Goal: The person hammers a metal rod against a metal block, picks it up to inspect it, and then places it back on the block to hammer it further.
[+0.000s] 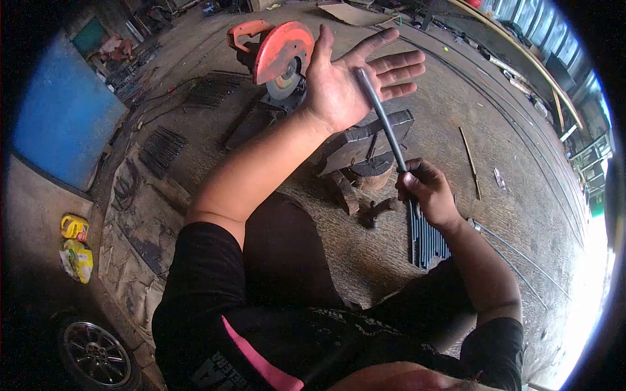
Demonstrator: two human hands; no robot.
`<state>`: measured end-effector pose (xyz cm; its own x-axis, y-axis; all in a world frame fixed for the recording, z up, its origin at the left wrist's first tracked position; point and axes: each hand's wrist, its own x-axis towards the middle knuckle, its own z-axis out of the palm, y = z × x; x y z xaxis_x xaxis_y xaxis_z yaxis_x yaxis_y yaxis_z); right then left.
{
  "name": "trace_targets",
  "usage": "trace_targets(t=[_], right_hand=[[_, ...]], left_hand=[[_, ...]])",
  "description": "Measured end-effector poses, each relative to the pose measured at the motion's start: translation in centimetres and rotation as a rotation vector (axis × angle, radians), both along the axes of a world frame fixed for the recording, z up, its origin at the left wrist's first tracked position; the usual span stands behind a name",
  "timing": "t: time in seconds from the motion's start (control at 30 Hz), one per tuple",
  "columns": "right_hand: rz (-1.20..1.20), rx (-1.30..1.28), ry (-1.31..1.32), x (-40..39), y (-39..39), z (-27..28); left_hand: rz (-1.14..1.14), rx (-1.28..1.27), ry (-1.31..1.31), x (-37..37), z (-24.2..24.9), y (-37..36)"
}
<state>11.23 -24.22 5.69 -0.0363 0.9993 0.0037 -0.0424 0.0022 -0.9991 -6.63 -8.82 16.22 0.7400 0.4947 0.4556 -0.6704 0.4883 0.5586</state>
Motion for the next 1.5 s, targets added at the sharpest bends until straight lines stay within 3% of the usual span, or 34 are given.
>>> trace_targets(t=[0.2,0.3,0.5,0.83,0.9,1.1,1.5], right_hand=[[0.059,-0.153,0.109,0.3,0.1,0.1],[0.069,-0.065,-0.107,0.2,-0.3,1.3],[-0.067,-0.016,-0.040,0.6,0.2,0.7],[-0.017,-0.080,0.011,0.9,0.2,0.3],[0.026,-0.126,0.126,0.9,0.2,0.2],[-0.060,0.008,-0.089,-0.3,-0.2,1.8],[-0.036,-0.054,0.007,0.7,0.1,0.5]], left_hand=[[0.005,0.035,0.025,0.1,-0.4,0.3],[0.012,0.019,0.016,0.2,-0.5,0.3],[0.036,0.006,0.015,0.3,-0.5,0.1],[0.007,0.027,0.013,0.2,-0.4,0.1],[0.005,0.028,0.015,0.2,-0.4,0.1],[0.037,0.005,0.009,0.3,-0.4,0.0],[-0.004,-0.010,-0.004,0.3,-0.3,-0.1]])
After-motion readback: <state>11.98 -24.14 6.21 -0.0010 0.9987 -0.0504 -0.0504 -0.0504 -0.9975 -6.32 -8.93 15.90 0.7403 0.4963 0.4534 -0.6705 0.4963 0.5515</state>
